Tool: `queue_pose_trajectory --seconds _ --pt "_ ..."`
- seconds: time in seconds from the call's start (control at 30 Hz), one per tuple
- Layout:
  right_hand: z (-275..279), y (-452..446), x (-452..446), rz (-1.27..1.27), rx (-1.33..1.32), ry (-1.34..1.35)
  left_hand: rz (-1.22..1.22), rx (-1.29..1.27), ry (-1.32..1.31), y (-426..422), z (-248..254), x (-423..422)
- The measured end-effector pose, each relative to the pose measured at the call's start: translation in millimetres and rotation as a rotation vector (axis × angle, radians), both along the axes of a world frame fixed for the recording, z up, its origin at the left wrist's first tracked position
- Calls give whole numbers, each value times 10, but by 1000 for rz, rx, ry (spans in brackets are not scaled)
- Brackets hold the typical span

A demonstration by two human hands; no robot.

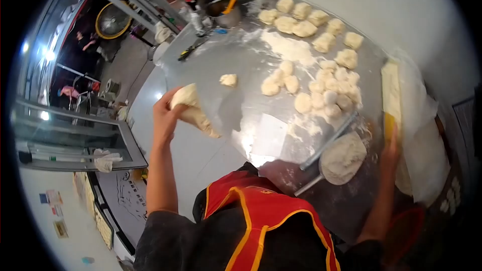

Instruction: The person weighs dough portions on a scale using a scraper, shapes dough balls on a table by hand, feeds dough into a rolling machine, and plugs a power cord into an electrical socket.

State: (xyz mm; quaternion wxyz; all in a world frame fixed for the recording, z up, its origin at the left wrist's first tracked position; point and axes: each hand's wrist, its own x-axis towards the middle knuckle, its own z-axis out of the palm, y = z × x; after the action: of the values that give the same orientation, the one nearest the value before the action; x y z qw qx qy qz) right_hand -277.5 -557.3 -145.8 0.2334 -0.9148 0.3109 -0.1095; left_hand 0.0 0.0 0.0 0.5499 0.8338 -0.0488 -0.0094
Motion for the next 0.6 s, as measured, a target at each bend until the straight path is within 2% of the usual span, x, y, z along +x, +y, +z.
queue_pose_trajectory --seconds 0.07,0.1,0.17,0.3,0.33,0.4,0.5,0.53,0.57,0.6 --pt "289 6 -276 -44 -40 -131 -8 -92 12 -306 -189 51" --pt "293 731 -18 -77 51 -232 -10 -24 -40 185 -2 430" --pt "539 1001 -2 -71 11 -297 -33 -66 -76 132 -155 672" --pt "815 1799 141 -160 -43 -327 -99 -474 128 178 -726 1239" --pt "819 1990 182 -201 -53 -313 -183 -429 217 247 -1029 1389" --pt "816 2486 365 -252 -7 -326 -353 300 -63 301 -1586 1438" --pt "724 3051 524 -272 -60 -257 -571 780 -228 487 -1705 1610" --pt "757 3255 588 -271 -46 -257 -619 515 -224 522 -1806 1847" --pt "798 3432 658 -265 -35 -260 -593 385 -160 518 -1912 2031" --pt "879 3589 732 -256 -151 -231 -565 257 -96 472 -1936 2174"
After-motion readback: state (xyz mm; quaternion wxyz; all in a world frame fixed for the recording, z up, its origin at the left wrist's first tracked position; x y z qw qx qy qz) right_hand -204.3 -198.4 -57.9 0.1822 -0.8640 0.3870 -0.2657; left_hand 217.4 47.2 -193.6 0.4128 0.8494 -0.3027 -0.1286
